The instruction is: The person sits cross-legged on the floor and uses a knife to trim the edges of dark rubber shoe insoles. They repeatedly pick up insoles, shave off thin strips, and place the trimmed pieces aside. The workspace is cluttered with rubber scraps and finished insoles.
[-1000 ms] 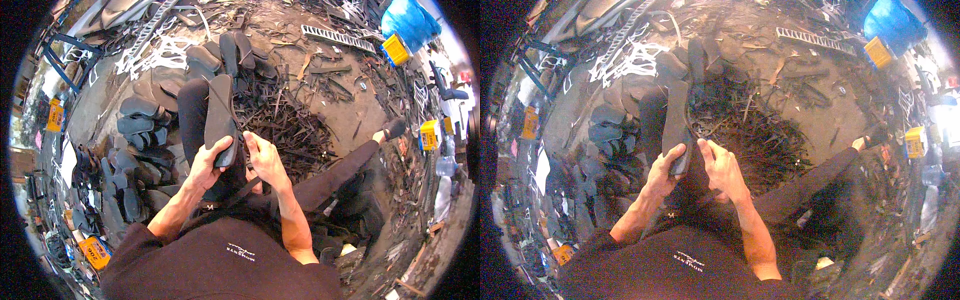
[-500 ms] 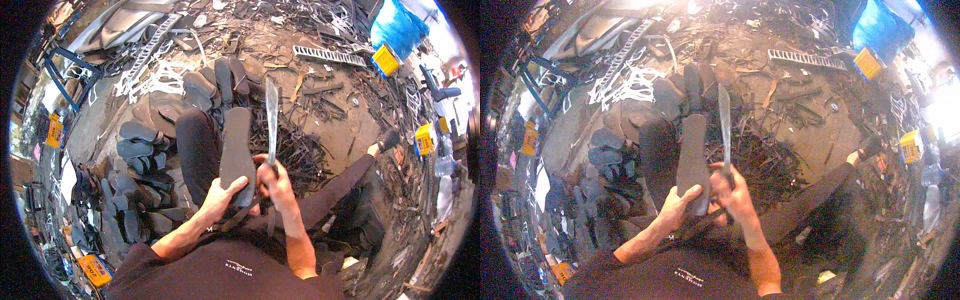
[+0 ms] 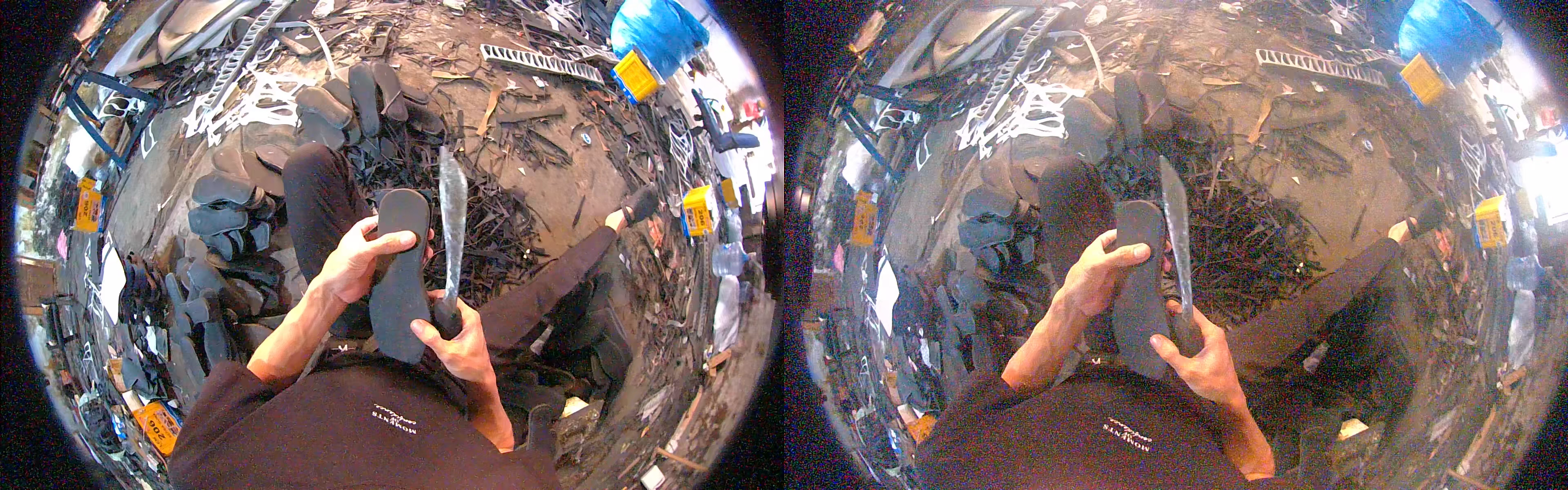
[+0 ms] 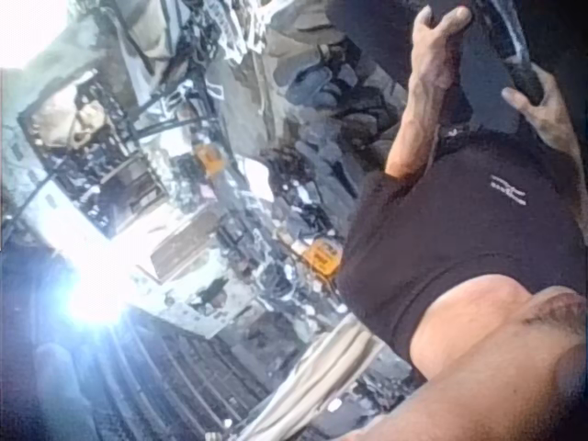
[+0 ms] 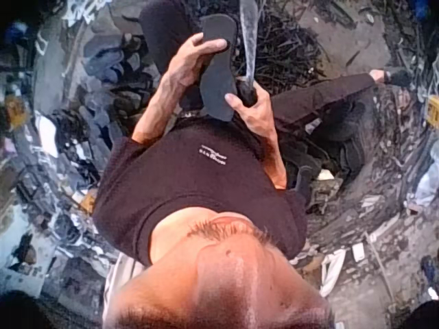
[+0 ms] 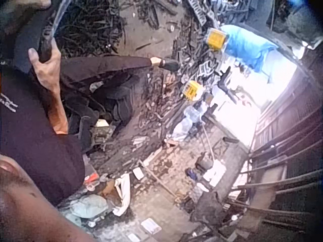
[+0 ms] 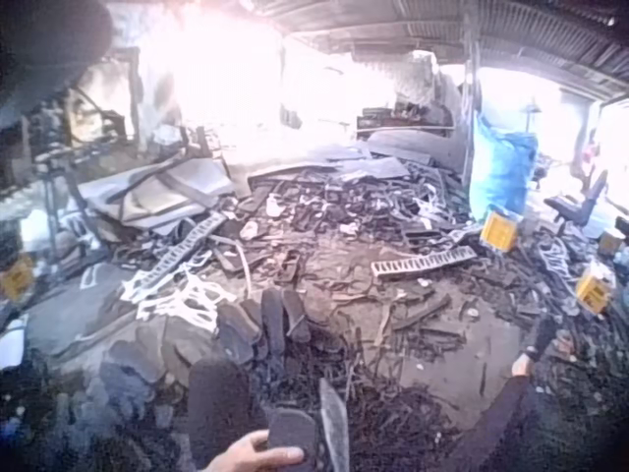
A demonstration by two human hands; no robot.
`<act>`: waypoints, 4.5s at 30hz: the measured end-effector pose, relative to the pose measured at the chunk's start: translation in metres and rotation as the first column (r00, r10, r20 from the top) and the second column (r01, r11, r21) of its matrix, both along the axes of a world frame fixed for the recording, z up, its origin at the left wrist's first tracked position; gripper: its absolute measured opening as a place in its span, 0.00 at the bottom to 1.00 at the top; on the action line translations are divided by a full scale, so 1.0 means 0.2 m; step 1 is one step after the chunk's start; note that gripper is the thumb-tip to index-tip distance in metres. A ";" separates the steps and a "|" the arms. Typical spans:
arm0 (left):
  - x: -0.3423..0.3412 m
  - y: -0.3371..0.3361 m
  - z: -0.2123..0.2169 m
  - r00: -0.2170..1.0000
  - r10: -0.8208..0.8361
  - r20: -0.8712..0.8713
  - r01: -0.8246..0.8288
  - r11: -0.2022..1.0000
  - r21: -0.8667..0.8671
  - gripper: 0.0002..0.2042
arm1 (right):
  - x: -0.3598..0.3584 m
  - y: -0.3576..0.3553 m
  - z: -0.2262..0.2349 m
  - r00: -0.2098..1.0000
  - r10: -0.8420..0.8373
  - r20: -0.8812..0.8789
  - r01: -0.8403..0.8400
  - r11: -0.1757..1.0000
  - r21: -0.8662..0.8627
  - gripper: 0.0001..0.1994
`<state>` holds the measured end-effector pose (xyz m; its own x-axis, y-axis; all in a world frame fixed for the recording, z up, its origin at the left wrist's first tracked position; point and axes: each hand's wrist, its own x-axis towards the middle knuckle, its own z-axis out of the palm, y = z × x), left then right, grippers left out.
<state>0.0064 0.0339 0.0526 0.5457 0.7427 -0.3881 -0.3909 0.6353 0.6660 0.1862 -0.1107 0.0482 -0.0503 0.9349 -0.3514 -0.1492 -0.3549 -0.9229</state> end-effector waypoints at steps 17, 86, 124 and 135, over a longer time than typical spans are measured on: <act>0.00 -0.09 0.06 0.913 0.098 -0.396 -0.147 0.985 -0.095 0.28 | -0.05 -0.16 -0.18 0.757 -0.187 0.626 -0.034 0.945 0.325 0.23; 0.22 -0.18 -0.12 0.889 0.449 -0.087 -0.456 0.884 -0.100 0.13 | -0.06 0.05 -0.11 0.605 -0.262 0.752 0.059 0.957 0.286 0.20; -0.07 -0.43 -0.17 0.806 0.507 -0.305 -0.150 0.674 0.724 0.34 | 0.00 0.57 -0.12 0.790 -0.595 -0.147 0.604 0.796 0.022 0.22; -0.38 -0.65 -0.38 0.893 0.384 -0.234 -0.324 0.910 0.258 0.18 | -0.14 0.58 -0.30 0.967 -0.254 -0.020 0.255 0.958 0.130 0.29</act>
